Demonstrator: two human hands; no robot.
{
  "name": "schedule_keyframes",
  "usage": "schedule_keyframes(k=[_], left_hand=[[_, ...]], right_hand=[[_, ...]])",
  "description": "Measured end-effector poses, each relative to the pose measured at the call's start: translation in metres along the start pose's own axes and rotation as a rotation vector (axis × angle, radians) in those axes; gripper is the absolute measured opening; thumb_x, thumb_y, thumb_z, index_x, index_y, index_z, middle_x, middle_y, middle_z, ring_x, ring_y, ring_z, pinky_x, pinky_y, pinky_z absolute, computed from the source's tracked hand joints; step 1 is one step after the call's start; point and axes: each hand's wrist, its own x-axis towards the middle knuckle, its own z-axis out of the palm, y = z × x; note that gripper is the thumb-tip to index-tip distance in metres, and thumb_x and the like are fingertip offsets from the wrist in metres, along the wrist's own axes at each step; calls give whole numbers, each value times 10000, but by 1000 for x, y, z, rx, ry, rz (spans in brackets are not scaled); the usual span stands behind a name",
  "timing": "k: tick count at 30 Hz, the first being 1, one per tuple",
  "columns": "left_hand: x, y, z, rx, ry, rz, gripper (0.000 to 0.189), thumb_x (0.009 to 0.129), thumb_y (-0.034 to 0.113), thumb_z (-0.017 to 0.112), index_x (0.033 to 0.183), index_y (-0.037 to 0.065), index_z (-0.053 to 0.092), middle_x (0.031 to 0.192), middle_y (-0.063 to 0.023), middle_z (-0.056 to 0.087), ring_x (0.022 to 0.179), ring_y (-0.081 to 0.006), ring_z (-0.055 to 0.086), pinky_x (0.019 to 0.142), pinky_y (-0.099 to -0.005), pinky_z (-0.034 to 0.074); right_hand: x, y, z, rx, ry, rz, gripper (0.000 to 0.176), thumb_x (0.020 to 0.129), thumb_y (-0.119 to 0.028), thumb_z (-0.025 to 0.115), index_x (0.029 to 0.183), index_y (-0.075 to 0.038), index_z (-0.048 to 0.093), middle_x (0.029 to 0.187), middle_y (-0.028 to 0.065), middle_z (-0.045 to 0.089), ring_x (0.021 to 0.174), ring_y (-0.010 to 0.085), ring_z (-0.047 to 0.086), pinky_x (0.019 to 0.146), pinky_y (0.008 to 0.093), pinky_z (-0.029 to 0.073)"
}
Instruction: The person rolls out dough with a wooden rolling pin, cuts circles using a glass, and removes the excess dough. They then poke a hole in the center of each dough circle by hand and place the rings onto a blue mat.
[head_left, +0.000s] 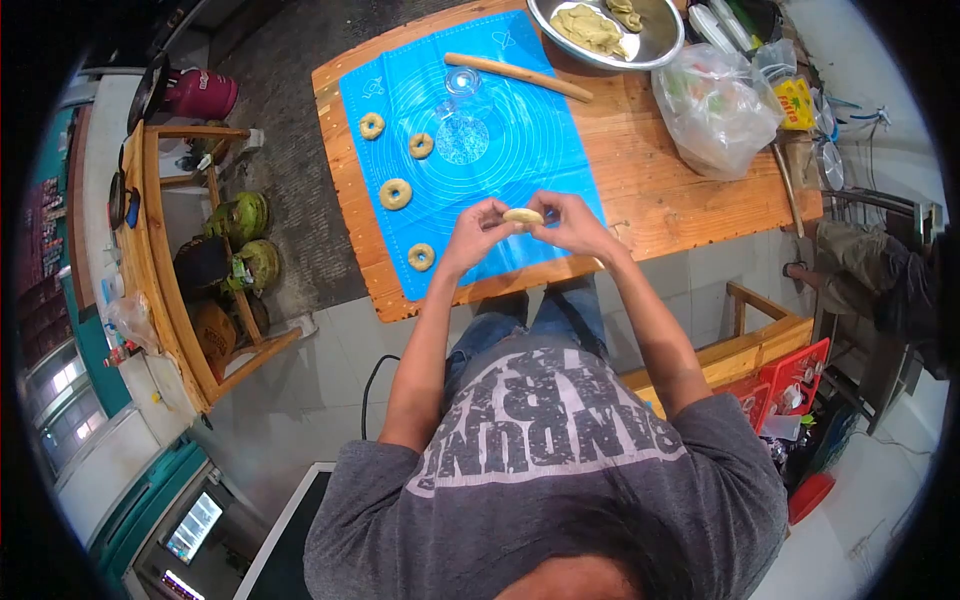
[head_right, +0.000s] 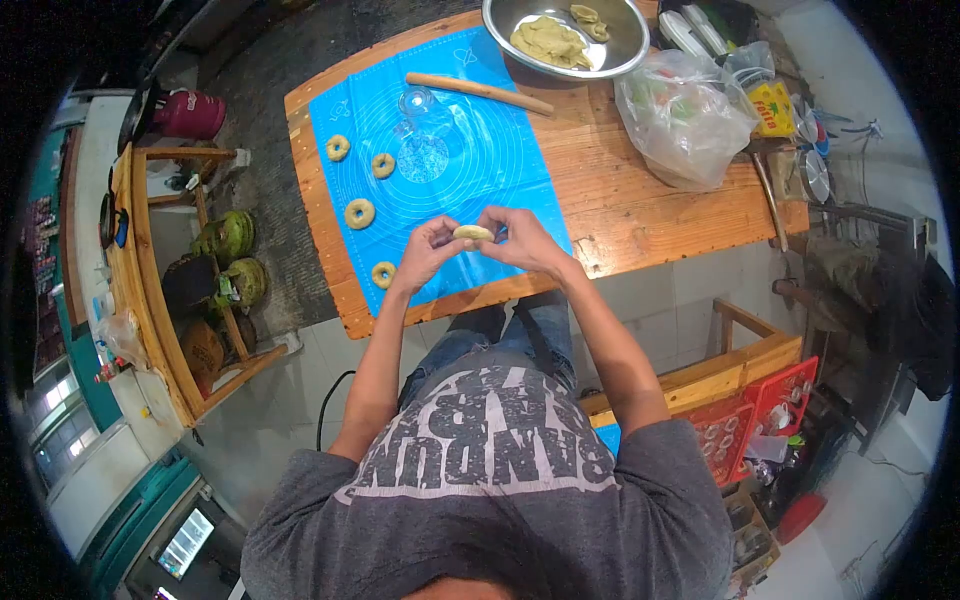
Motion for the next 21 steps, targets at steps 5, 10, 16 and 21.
schedule_keyframes(k=[5,10,16,21], left_hand=[[2,1,0,78,23,21,146,844,39,642,974,-26,635,931,-47,664,887,-104,619,779,-265,505],[2,-5,-8,221,-73,-93,235,839,74,646,1061,-3,644,980,-49,663,943,-108,608,837,-279,488],[-1,14,-3,-155,-169,-311,425,955,366,500,1215,36,571,1145,-64,604,1091,-160,564,991,-354,435],[3,2,-2,-305,-54,-233,488,985,382,422,1243,-21,514,1202,-127,571,1118,-229,567,1002,-387,442]], right_hand=[[2,-3,1,46,-11,96,187,816,-192,686,885,-22,654,757,54,639,704,117,577,657,280,472],[3,-1,-6,-60,-38,8,211,816,-210,691,925,-31,668,795,76,666,725,154,614,681,308,486],[1,-13,-7,-201,-91,-123,233,805,-179,692,1014,-76,680,932,95,667,844,214,630,728,345,503],[1,-26,6,-261,295,-292,325,827,-141,658,1146,-93,614,952,104,641,876,236,622,732,351,507]])
